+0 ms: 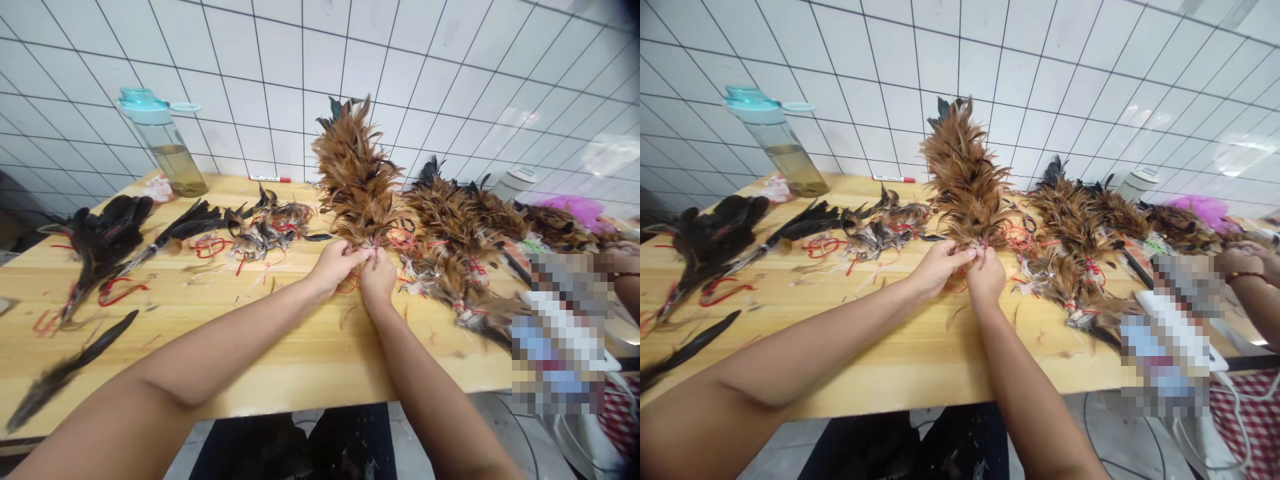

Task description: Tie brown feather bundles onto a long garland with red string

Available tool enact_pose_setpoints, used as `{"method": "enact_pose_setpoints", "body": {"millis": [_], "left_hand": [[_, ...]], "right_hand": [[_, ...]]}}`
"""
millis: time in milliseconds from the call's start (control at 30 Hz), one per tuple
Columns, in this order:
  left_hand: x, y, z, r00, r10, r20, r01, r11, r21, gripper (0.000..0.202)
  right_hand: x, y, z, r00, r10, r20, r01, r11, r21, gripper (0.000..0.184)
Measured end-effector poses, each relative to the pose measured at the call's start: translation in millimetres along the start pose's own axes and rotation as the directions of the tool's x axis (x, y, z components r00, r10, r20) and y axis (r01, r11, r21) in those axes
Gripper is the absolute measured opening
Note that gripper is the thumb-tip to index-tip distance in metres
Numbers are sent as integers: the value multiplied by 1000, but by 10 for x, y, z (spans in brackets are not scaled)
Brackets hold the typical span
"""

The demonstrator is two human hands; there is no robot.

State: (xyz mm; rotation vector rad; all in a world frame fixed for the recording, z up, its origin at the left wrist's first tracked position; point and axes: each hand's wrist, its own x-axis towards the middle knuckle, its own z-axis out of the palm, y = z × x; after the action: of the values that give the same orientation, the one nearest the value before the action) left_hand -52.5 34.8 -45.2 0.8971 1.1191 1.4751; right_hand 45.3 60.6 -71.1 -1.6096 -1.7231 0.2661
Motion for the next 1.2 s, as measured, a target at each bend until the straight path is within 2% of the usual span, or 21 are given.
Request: {"method": "enact_pose_setpoints", "body": {"millis": [100, 233, 433, 600, 767, 867, 967, 1067, 1200], "left_hand": [[-18, 9, 39, 1000, -16, -4, 15, 996, -87, 29], [30, -11, 9, 997, -52, -59, 34, 963, -267, 37], [62, -72, -35, 982, -161, 97, 185, 918, -350, 45], [62, -66, -38, 968, -168, 186, 229, 893, -388, 46], [77, -14, -83, 975, -143, 171, 196, 914, -354, 41], [81, -1, -98, 987, -88, 137, 127, 942, -312, 37], [86, -7, -104, 997, -1, 77, 16, 980, -197, 26], [94, -5, -109, 997, 69, 19, -69, 997, -25, 12], [113, 34, -139, 998, 68, -12, -66, 990, 127, 9]], "right_hand": [[-43, -51, 12, 1000, -2, -12, 1, 996, -86, 29], [-94, -59, 68, 998, -67, 9, 67, 996, -65, 29], [-122, 13, 127, 983, -173, -62, 178, 981, 79, 31], [-152, 6, 130, 975, -205, -82, 216, 960, 177, 35], [-203, -61, 149, 971, -227, -77, 238, 951, 196, 34], [-234, -95, 162, 967, -252, -51, 257, 949, 183, 34], [-270, -137, 160, 968, -249, 42, 239, 958, 159, 31], [-304, -187, 144, 967, -197, 163, 178, 976, 122, 25], [-320, -218, 143, 948, -185, 258, 151, 978, 145, 28]]}}
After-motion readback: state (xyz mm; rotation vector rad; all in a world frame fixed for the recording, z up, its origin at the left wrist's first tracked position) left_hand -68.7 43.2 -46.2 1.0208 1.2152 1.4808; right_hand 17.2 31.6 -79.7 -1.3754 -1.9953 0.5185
